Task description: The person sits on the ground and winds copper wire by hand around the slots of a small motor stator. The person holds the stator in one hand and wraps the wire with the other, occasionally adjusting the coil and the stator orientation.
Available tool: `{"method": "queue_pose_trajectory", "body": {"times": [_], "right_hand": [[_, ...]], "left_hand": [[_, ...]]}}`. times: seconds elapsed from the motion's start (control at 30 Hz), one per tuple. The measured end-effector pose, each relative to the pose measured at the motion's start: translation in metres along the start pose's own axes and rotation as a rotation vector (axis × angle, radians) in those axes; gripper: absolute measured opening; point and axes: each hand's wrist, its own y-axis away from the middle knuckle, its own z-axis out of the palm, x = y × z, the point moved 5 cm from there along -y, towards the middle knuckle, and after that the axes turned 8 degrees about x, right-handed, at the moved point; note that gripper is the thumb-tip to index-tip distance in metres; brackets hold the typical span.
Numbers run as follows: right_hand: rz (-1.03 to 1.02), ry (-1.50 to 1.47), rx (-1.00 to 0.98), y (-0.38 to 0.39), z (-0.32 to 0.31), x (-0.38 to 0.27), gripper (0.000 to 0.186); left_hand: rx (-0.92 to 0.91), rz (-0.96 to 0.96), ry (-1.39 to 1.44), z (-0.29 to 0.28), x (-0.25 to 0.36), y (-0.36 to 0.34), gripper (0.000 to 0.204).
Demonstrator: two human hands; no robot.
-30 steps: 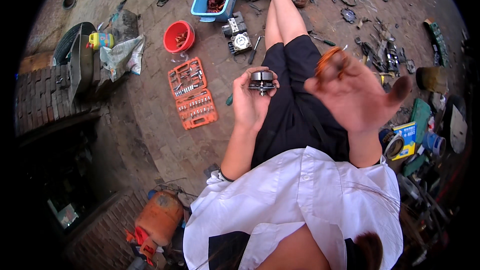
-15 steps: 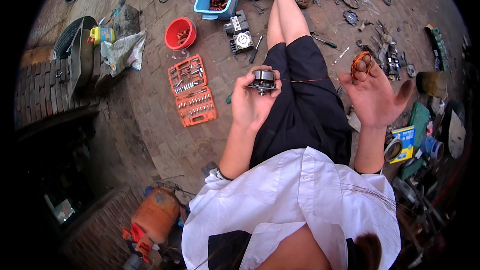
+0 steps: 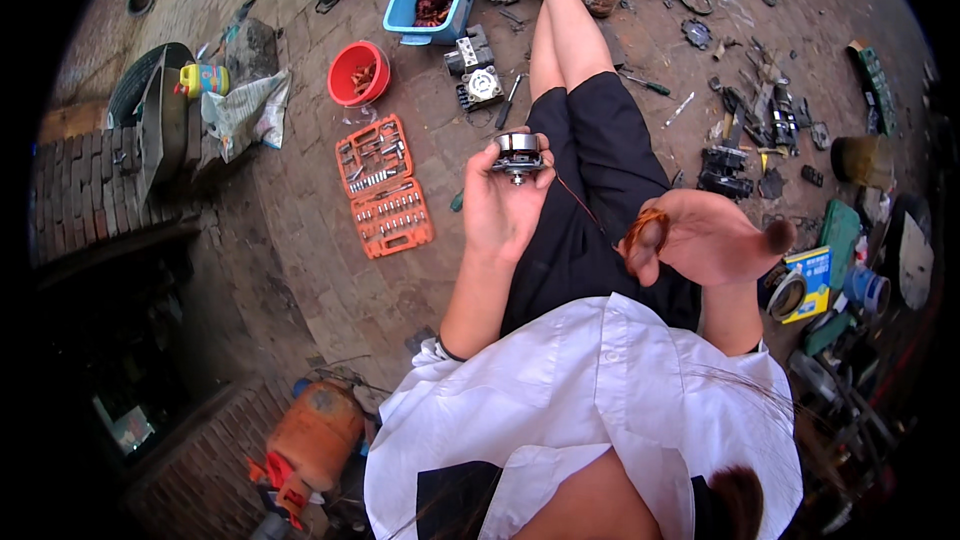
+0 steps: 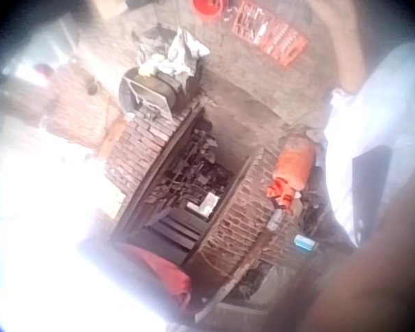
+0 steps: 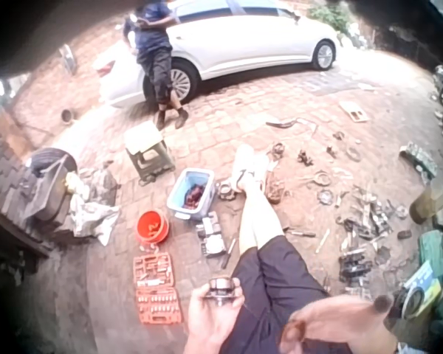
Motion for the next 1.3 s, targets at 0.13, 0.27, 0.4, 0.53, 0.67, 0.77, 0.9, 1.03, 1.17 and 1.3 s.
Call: {"method": "queue_pose_trajectory", "body": {"times": [0.13, 0.27, 0.4, 0.53, 0.67, 0.77, 0.9, 1.03, 1.17, 1.3], "right_hand": [[0.077, 0.050, -0.037, -0.006, 0.007, 0.000, 0.113], [-0.014, 0.235, 0.036, 0.001, -0.008, -0.020, 0.107], [-0.004, 0.292, 0.023, 0.007, -0.022, -0.034, 0.102], [0.040, 0.281, -0.009, 0.007, -0.007, -0.026, 0.105], [0.081, 0.278, -0.111, -0.002, 0.007, -0.018, 0.110], [0.035, 0.205, -0.148, -0.008, 0.016, -0.022, 0.112], [-0.054, 0.107, -0.172, -0.017, 0.027, -0.029, 0.119], [-0.087, 0.082, -0.215, -0.038, 0.036, -0.033, 0.117], [-0.188, 0.043, -0.025, -0.064, 0.042, -0.057, 0.105], [-0.289, -0.236, 0.167, -0.076, 0.002, -0.090, 0.100]], "left_hand": [[0.015, -0.027, 0.022, 0.001, 0.000, 0.002, 0.038], [-0.085, -0.239, 0.188, 0.002, 0.002, 0.002, 0.039], [-0.113, -0.350, 0.177, 0.007, -0.002, 0.009, 0.040], [-0.061, -0.343, 0.214, 0.003, -0.006, 0.004, 0.039], [-0.044, -0.344, 0.236, 0.002, -0.006, 0.003, 0.035], [-0.022, -0.160, 0.020, -0.003, -0.002, -0.001, 0.031], [0.019, 0.239, -0.529, -0.005, 0.004, 0.000, 0.028], [0.010, 0.419, -0.806, 0.000, -0.005, 0.004, 0.028], [-0.078, 0.559, -1.164, 0.002, -0.011, 0.007, 0.033], [-0.268, 0.629, -1.251, 0.012, -0.009, 0.012, 0.029]]}}
